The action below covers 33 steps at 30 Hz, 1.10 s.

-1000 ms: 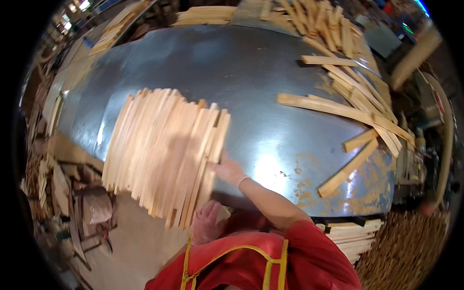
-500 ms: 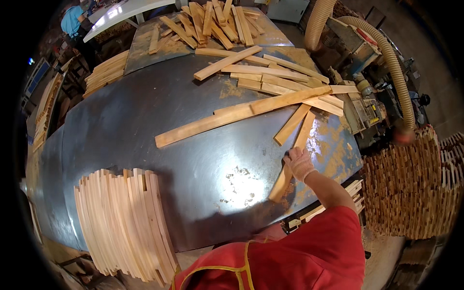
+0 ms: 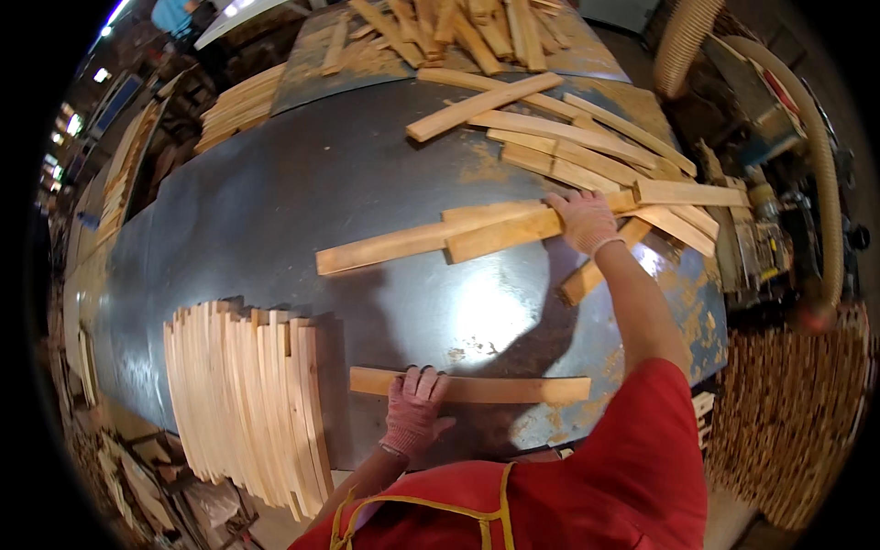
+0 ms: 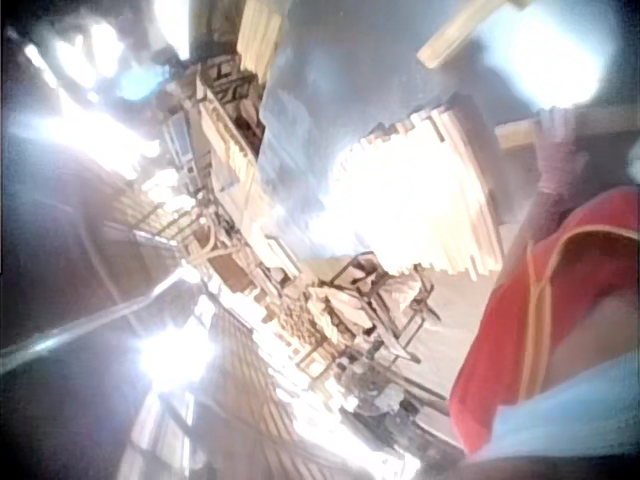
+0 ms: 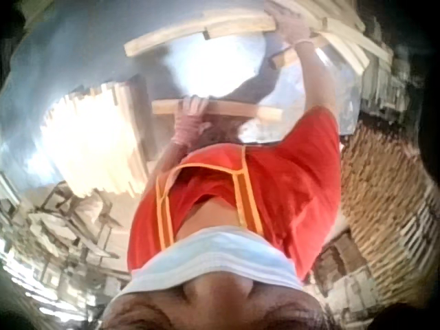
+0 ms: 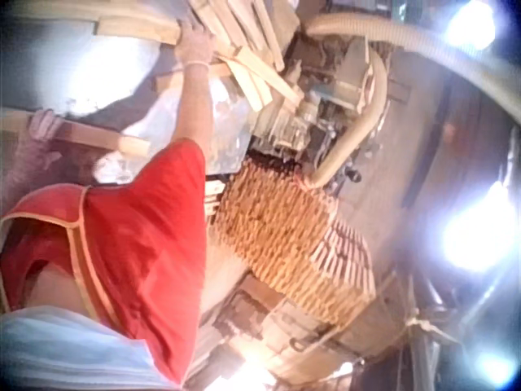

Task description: The person picks up individual wooden planks from a scattered pile on a metal table and stacks them neatly. The person repeatedly picks up planks one by one and adds them to a growing stack, occasionally adjusting the stack's alignment.

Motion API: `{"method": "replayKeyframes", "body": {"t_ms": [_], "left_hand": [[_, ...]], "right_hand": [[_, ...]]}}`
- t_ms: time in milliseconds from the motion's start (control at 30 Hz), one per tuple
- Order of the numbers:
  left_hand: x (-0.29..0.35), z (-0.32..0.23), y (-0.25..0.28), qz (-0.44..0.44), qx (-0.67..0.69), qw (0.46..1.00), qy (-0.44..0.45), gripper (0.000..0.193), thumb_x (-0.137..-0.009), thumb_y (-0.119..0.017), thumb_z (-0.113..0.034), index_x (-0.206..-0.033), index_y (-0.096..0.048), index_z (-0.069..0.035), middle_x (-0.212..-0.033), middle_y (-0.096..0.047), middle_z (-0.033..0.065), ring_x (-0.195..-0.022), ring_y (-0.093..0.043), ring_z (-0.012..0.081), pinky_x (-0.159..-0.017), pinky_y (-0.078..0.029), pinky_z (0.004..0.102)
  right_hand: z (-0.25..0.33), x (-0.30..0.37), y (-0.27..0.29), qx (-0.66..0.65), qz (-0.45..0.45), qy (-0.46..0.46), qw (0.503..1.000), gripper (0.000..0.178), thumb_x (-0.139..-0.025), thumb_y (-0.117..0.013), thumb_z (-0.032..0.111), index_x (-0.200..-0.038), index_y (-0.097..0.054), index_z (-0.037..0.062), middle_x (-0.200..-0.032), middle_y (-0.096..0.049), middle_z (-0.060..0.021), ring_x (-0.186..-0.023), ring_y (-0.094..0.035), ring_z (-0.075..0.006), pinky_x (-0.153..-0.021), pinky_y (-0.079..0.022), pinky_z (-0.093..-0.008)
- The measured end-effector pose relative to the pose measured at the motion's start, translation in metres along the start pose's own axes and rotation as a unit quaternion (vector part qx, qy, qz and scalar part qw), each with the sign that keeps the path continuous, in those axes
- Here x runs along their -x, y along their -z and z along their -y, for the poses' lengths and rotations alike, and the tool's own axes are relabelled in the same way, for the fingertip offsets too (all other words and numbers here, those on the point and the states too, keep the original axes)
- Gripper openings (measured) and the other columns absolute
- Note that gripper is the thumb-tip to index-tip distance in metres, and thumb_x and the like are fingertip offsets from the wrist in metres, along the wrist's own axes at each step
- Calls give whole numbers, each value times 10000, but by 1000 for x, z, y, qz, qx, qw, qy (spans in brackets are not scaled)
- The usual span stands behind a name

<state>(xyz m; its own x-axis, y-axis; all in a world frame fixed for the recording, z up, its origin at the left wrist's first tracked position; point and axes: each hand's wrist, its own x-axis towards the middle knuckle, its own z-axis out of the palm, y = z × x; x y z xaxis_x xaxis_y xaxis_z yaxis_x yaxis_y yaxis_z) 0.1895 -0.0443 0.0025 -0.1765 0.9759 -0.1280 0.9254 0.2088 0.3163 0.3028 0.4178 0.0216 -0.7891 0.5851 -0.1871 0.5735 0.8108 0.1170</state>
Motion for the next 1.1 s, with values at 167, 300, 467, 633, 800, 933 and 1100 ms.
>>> {"method": "replayKeyframes", "body": {"t_ms": [167, 300, 467, 633, 800, 933, 1100], "left_hand": [[26, 11, -22, 72, 2, 995, 62, 719, -825, -828, -481, -1422, -617, -142, -1163, -714, 108, -1103, -692, 325, -929, -547, 470], [107, 17, -22, 139, 192, 954, 183, 652, -918, -741, -525, -1432, -617, -145, -1083, -746, 161, -1030, -725, 369, -885, -572, 463], [217, 17, -3, 61, 298, 869, 390, 457, -927, -713, -346, -1325, -644, -131, -1189, -731, 173, -1096, -702, 397, -913, -555, 518], [282, 56, -54, -243, -113, 910, 317, 558, -739, -738, -188, -1283, -645, -109, -1361, -561, 109, -1254, -554, 342, -979, -461, 512], [288, 45, -17, -268, 32, 910, 316, 595, -825, -742, -213, -1380, -613, -41, -1387, -592, 166, -1234, -592, 392, -1024, -477, 530], [281, 38, -17, -218, 234, 891, 322, 576, -901, -753, -248, -1403, -594, -17, -1259, -670, 155, -1096, -665, 300, -953, -531, 431], [233, 67, 17, -60, 721, 635, 273, 438, -1001, -681, -149, -1414, -643, -6, -1170, -718, 47, -1034, -682, 108, -878, -582, 292]], "right_hand": [[55, 38, 37, -147, 134, -9, 980, 681, -925, -760, 379, -1550, -563, 192, -1283, -744, -155, -1155, -711, -362, -972, -551, -490], [115, 100, 34, -500, 129, -172, 839, 564, -951, -722, 271, -1438, -592, 18, -934, -740, -126, -837, -708, -223, -731, -580, -399], [241, 170, -26, -754, 126, -209, 610, 300, -971, -744, 160, -1207, -615, 26, -873, -663, -66, -691, -646, -184, -627, -569, -329], [426, 182, -72, -808, 204, -175, 524, 324, -948, -791, 220, -1164, -611, 58, -907, -656, -78, -699, -655, -199, -623, -569, -366], [535, 164, -57, -772, 183, -84, 602, 501, -937, -799, 318, -1292, -583, 38, -998, -677, -74, -871, -669, -182, -748, -564, -371], [525, 167, -4, -807, 136, -107, 564, 530, -997, -742, 358, -1384, -568, 42, -1150, -710, -99, -1005, -684, -196, -862, -571, -410], [441, 200, 21, -878, 269, -57, 392, 493, -1069, -660, 443, -1425, -565, 116, -1172, -728, -64, -1070, -726, -198, -951, -613, -358]]}}
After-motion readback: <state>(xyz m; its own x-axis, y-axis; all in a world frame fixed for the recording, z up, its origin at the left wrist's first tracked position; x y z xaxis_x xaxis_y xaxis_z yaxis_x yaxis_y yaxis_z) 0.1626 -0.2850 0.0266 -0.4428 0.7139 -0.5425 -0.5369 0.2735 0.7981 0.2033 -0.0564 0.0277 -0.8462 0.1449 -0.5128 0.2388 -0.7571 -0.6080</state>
